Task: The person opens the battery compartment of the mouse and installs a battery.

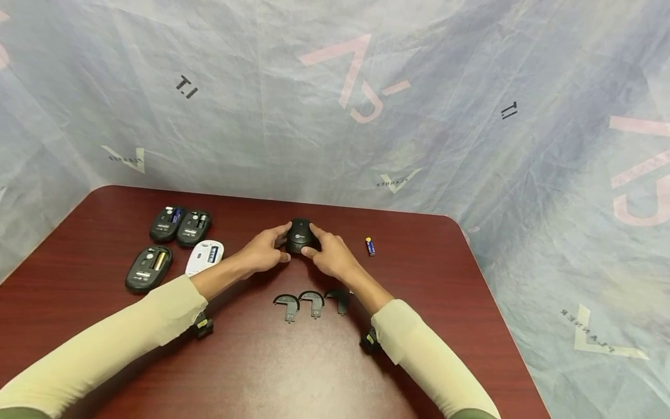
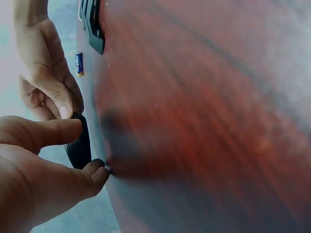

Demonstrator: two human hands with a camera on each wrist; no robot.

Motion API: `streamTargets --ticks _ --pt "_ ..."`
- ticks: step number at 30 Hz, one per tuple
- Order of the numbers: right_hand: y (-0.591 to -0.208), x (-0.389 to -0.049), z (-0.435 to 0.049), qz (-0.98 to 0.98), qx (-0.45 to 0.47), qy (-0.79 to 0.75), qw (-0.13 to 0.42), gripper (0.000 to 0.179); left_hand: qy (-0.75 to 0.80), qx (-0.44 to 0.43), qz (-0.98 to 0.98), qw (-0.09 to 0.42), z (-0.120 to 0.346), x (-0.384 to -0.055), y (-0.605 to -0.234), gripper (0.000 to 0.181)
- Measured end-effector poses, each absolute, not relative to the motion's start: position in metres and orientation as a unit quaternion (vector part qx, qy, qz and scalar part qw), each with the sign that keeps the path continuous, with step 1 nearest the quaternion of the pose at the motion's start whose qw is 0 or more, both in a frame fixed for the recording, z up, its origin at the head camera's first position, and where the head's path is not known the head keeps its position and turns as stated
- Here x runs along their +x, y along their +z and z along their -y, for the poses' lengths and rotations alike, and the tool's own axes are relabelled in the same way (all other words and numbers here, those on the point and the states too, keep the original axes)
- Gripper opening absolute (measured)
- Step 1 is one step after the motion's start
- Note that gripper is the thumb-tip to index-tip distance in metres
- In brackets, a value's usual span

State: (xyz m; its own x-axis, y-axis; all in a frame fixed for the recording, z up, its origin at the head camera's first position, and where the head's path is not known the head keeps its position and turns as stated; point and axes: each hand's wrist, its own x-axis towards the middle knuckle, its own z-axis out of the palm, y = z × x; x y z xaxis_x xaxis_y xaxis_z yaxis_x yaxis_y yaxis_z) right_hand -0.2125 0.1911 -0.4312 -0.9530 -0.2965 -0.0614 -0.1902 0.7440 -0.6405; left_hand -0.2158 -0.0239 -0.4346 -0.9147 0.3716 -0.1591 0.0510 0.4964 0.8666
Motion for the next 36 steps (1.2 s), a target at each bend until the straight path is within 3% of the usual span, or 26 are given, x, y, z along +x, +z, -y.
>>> streamTargets --ticks 7,13,27,32,36 --pt "-0.424 -0.201 -0.194 -0.918 -0.148 -0.362 0.063 0.071 0.486 0.118 -0.854 0.143 0.024 -0.206 -0.433 0.091" --pt "-0.422 -0.194 -0.198 -0.910 -0.148 -0.384 0.057 0.067 0.478 0.115 -0.865 0.103 0.025 -0.201 -0.433 0.076" --pt "-0.423 -0.183 -0.203 -0.888 -0.156 -0.433 0.010 0.045 0.500 0.146 -0.851 0.064 0.031 -0.198 -0.425 0.039" --pt "-0.420 -0.183 -0.201 -0.875 -0.150 -0.460 0.001 0.040 0.571 0.135 -0.805 0.089 0.030 -0.199 -0.425 0.040" --pt "-0.418 -0.184 -0.200 -0.846 -0.142 -0.512 0.028 0.043 0.612 0.127 -0.773 0.104 0.030 -0.198 -0.425 0.042"
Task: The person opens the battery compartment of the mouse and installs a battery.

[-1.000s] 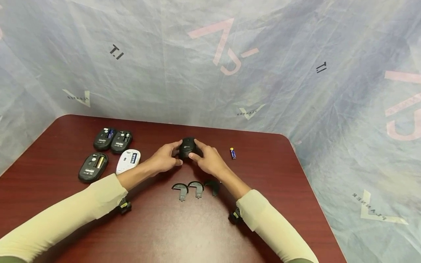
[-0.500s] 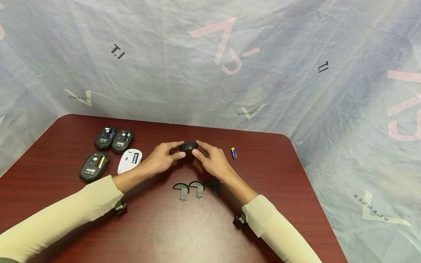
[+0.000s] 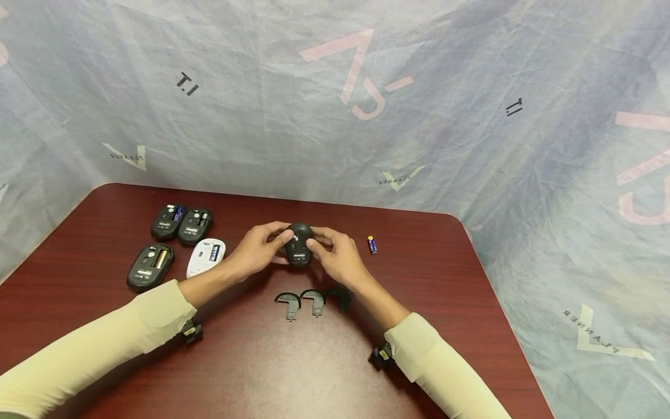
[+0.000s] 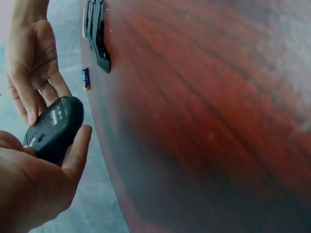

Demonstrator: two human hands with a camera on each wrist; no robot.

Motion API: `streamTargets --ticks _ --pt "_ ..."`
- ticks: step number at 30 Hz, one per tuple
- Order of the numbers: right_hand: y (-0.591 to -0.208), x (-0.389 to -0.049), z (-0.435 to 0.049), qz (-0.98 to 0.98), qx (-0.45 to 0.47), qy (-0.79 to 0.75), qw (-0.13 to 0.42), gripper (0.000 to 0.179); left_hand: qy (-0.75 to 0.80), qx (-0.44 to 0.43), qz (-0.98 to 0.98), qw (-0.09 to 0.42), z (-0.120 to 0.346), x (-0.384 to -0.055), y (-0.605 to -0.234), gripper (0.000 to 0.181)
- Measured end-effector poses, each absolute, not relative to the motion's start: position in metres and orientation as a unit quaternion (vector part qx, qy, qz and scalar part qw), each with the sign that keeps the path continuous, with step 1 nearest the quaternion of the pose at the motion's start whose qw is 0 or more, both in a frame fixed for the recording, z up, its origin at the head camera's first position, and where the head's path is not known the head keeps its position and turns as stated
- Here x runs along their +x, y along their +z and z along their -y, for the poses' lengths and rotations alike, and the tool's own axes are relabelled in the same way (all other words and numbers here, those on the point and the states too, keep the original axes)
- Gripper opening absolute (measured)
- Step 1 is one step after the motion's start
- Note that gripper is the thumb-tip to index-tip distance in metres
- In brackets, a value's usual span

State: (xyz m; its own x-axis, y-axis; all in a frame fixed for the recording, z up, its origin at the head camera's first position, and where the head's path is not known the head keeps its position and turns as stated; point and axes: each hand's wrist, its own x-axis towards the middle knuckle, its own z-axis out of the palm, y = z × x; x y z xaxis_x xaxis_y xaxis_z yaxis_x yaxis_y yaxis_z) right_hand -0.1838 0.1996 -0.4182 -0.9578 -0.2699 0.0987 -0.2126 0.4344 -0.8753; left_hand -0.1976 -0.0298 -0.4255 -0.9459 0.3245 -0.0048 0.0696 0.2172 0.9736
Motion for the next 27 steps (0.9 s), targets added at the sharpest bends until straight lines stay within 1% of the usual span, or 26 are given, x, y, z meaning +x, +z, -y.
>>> streamTargets --ticks 5,8,13,16,20,27 --pt "-0.4171 -0.1823 -0.1964 -0.795 -0.126 -0.588 0.074 0.050 0.649 0.135 -0.742 0.096 0.0284 -0.1946 -0.4261 0.041" --pt "-0.4170 -0.1813 -0.1957 -0.784 -0.118 -0.602 0.089 0.053 0.670 0.133 -0.723 0.099 0.0273 -0.1937 -0.4281 0.041" --pt "-0.4170 -0.1811 -0.1953 -0.782 -0.109 -0.604 0.107 0.062 0.684 0.134 -0.709 0.105 0.0279 -0.1922 -0.4310 0.044" --pt "-0.4169 -0.1815 -0.1967 -0.785 -0.116 -0.600 0.104 0.065 0.686 0.147 -0.702 0.118 0.0295 -0.1924 -0.4324 0.050" --pt "-0.4165 -0.1822 -0.1987 -0.787 -0.121 -0.597 0.097 0.062 0.690 0.161 -0.693 0.137 0.0312 -0.1925 -0.4324 0.059" --pt "-0.4146 -0.1823 -0.1964 -0.799 -0.120 -0.583 0.085 0.054 0.698 0.165 -0.682 0.144 0.0314 -0.1917 -0.4289 0.061"
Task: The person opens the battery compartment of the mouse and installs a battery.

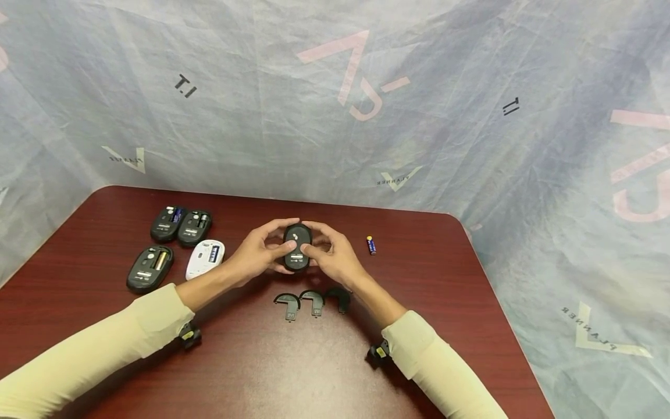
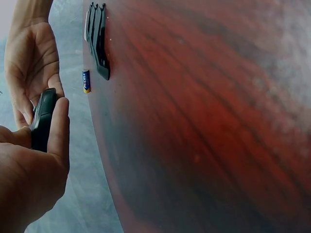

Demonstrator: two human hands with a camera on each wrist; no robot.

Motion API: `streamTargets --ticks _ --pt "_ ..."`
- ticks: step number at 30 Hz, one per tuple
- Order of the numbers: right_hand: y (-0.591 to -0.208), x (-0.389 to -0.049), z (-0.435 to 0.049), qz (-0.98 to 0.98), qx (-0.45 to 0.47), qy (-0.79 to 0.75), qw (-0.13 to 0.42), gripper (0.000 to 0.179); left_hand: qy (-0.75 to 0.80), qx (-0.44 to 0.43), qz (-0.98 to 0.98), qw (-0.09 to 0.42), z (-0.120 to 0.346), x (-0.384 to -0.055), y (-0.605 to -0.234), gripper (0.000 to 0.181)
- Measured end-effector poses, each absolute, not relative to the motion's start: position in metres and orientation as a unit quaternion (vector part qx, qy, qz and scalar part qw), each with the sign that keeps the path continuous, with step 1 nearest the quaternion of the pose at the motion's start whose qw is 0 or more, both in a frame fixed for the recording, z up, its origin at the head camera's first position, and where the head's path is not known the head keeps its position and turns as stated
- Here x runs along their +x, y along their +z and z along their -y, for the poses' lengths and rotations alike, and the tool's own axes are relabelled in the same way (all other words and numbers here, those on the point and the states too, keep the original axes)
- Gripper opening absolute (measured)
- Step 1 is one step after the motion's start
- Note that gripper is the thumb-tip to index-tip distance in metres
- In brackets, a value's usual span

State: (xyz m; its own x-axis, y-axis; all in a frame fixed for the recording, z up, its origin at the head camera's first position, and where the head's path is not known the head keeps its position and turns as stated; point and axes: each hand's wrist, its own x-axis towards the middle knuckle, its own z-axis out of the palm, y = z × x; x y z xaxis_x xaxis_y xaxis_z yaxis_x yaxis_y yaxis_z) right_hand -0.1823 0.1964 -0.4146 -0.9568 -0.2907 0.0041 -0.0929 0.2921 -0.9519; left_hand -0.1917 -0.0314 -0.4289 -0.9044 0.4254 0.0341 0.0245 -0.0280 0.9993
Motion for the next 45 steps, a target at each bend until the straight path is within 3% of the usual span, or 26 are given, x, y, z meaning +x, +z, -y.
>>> streamTargets --ticks 13,22,28,40,45 --pt "-0.413 -0.182 -0.191 -0.809 -0.137 -0.566 0.085 0.051 0.701 0.152 -0.679 0.156 0.034 -0.192 -0.429 0.058" --pt "-0.411 -0.183 -0.196 -0.836 -0.155 -0.523 0.056 0.037 0.702 0.138 -0.678 0.171 0.026 -0.188 -0.427 0.055" --pt "-0.408 -0.186 -0.196 -0.817 -0.146 -0.554 0.069 0.044 0.696 0.133 -0.689 0.154 0.027 -0.188 -0.425 0.052" --pt "-0.407 -0.197 -0.190 -0.805 -0.123 -0.579 -0.032 0.041 0.691 0.131 -0.695 0.149 0.029 -0.188 -0.424 0.054" --pt "-0.405 -0.196 -0.188 -0.783 -0.101 -0.612 -0.050 0.041 0.690 0.134 -0.696 0.147 0.031 -0.189 -0.422 0.054"
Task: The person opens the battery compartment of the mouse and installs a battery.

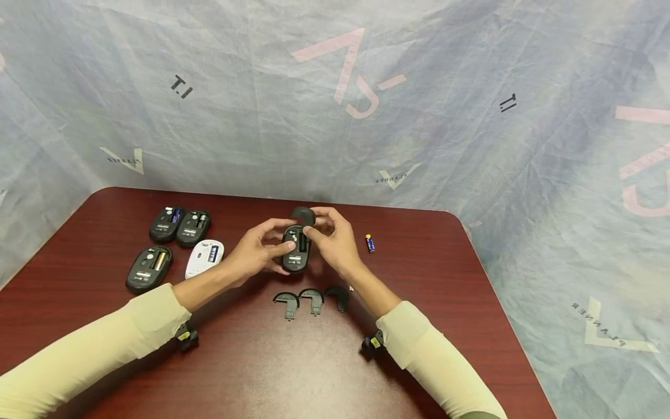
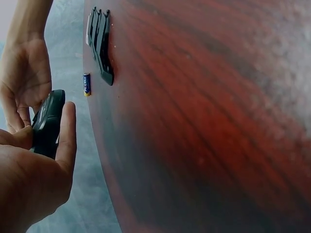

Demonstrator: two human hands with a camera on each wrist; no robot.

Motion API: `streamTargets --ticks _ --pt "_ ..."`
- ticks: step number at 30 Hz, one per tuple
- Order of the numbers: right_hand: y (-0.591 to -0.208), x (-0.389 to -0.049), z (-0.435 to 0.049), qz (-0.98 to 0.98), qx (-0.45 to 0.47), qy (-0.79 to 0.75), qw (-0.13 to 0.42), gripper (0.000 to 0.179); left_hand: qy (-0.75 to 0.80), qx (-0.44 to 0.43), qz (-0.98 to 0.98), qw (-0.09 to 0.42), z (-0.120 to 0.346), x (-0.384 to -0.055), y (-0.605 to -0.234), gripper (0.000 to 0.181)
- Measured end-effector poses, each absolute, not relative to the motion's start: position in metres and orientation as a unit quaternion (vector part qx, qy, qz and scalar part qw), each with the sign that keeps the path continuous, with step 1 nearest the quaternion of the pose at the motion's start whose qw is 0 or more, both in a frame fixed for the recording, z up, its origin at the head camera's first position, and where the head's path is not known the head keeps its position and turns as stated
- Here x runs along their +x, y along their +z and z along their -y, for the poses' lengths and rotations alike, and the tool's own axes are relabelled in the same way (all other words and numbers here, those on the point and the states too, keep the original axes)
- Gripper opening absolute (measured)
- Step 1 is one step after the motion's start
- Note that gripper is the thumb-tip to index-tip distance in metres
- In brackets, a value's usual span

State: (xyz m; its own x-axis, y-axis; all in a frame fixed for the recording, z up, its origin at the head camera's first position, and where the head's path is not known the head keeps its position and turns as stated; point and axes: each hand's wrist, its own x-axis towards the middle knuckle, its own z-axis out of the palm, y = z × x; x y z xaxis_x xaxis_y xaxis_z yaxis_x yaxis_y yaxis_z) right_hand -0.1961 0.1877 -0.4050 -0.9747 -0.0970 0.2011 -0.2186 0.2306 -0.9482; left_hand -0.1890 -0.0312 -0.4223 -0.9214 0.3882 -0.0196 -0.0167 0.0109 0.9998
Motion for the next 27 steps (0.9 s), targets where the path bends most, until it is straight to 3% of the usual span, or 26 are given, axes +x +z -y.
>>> streamTargets --ticks 8,20,27 --pt "-0.401 -0.196 -0.197 0.753 0.056 0.655 0.034 0.039 0.701 0.126 -0.687 0.143 0.033 -0.188 -0.426 0.058" --pt "-0.412 -0.200 -0.238 0.830 0.015 0.531 -0.170 0.036 0.721 0.107 -0.673 0.126 0.041 -0.189 -0.431 0.055" --pt "-0.416 -0.201 -0.244 0.875 0.039 0.438 -0.201 0.036 0.728 0.101 -0.667 0.124 0.043 -0.190 -0.430 0.055"
